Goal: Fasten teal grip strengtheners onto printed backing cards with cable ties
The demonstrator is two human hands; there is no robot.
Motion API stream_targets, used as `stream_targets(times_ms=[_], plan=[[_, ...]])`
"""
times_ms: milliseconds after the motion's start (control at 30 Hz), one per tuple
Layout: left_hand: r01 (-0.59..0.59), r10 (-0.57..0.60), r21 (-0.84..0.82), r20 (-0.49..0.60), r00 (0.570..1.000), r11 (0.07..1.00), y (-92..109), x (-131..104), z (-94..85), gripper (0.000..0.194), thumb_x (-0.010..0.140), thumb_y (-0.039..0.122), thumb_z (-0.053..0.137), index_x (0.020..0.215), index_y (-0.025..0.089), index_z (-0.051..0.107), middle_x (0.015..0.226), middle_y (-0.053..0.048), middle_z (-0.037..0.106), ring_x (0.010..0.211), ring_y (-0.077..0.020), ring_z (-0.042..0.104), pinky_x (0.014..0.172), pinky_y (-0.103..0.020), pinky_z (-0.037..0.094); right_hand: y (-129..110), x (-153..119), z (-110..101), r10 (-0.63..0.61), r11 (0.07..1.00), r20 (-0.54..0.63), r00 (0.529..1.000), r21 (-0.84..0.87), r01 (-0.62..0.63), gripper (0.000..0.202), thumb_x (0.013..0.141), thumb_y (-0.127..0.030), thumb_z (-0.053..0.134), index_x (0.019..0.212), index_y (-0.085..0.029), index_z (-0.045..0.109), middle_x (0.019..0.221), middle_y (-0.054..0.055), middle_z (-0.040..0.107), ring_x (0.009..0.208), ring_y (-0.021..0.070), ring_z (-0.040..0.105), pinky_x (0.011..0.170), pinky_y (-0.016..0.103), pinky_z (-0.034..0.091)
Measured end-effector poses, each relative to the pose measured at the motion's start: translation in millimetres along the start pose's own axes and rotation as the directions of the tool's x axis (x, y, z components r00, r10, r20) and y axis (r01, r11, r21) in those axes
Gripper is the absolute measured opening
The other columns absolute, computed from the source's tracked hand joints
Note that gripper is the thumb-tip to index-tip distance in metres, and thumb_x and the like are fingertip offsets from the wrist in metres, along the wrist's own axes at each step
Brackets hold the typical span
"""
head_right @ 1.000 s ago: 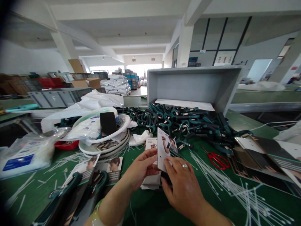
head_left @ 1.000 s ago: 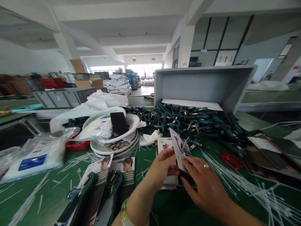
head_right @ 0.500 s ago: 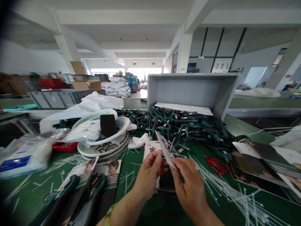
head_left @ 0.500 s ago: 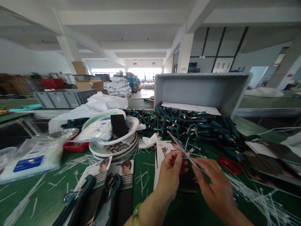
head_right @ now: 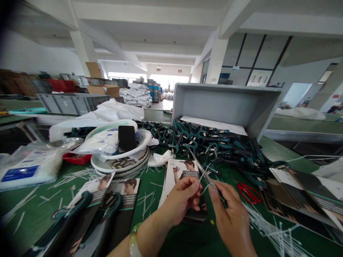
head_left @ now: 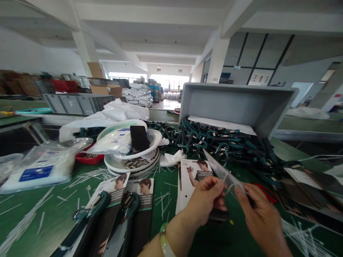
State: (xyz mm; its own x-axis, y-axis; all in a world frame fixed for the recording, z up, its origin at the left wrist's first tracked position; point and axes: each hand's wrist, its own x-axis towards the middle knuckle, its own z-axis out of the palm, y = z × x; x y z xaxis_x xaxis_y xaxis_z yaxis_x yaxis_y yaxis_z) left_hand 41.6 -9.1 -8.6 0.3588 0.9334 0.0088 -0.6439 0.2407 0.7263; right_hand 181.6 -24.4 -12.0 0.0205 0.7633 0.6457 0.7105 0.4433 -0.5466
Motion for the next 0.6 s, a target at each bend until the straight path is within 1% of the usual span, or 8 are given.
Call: stream_targets(times_ms=[67, 167, 300, 433, 600], plan=[[0.042, -0.042, 0.026, 0.0, 0.999, 0.999, 0.2, 0.3, -1.8, 0.041, 0.056, 0.045, 0.076, 0.07, 0.014, 0.054, 0.056, 0.005, 0.051, 0.039, -0.002, 0.042, 0.039, -0.015, 0.04, 0.6, -0.2, -0.6, -0.005, 1.0, 0.007, 1.0, 0.018, 0.005, 0.031, 0.085, -0.042, 0.049, 0.1, -0.02, 0.065, 0.097, 0.008, 0.064, 0.086, 0.0207, 0.061, 0.078, 0.034, 0.05], [0.072, -0.071, 0.028, -0.017, 0.997, 0.997, 0.8, 1.5, -3.1, 0.038, 0.055, 0.042, 0.077, 0.068, 0.013, 0.054, 0.054, 0.005, 0.052, 0.039, -0.0022, 0.044, 0.038, -0.015, 0.041, -1.0, 0.3, -1.1, -0.017, 0.999, 0.011, 1.0, 0.027, 0.017, 0.031, 0.084, -0.042, 0.049, 0.098, -0.02, 0.066, 0.096, 0.008, 0.065, 0.086, 0.0205, 0.061, 0.078, 0.033, 0.05], [0.106, -0.105, 0.023, -0.032, 0.994, 0.994, 1.6, 2.5, -3.9, 0.036, 0.054, 0.04, 0.077, 0.067, 0.013, 0.055, 0.054, 0.005, 0.052, 0.039, -0.0023, 0.045, 0.039, -0.014, 0.043, -2.1, 0.8, -1.4, 0.004, 1.0, 0.013, 1.0, 0.023, -0.004, 0.031, 0.084, -0.042, 0.05, 0.097, -0.02, 0.066, 0.096, 0.008, 0.065, 0.084, 0.02, 0.062, 0.077, 0.033, 0.051], [0.097, -0.096, 0.032, -0.036, 0.995, 0.995, 2.6, 2.2, -4.1, 0.038, 0.054, 0.041, 0.077, 0.068, 0.013, 0.055, 0.056, 0.005, 0.053, 0.041, -0.0019, 0.046, 0.041, -0.014, 0.043, -1.9, 0.3, -2.0, 0.0, 1.0, 0.005, 1.0, 0.009, 0.0, 0.031, 0.084, -0.043, 0.05, 0.097, -0.02, 0.066, 0.097, 0.008, 0.065, 0.083, 0.0197, 0.062, 0.076, 0.033, 0.051], [0.07, -0.066, 0.112, -0.039, 0.997, 0.991, 5.7, 1.8, -8.6, 0.042, 0.053, 0.046, 0.076, 0.069, 0.014, 0.055, 0.055, 0.005, 0.052, 0.04, -0.002, 0.044, 0.041, -0.015, 0.042, -6.4, -0.7, -1.8, -0.098, 0.995, 0.025, 0.995, -0.015, 0.099, 0.03, 0.085, -0.04, 0.049, 0.102, -0.022, 0.065, 0.097, 0.007, 0.065, 0.087, 0.0201, 0.062, 0.076, 0.034, 0.052]])
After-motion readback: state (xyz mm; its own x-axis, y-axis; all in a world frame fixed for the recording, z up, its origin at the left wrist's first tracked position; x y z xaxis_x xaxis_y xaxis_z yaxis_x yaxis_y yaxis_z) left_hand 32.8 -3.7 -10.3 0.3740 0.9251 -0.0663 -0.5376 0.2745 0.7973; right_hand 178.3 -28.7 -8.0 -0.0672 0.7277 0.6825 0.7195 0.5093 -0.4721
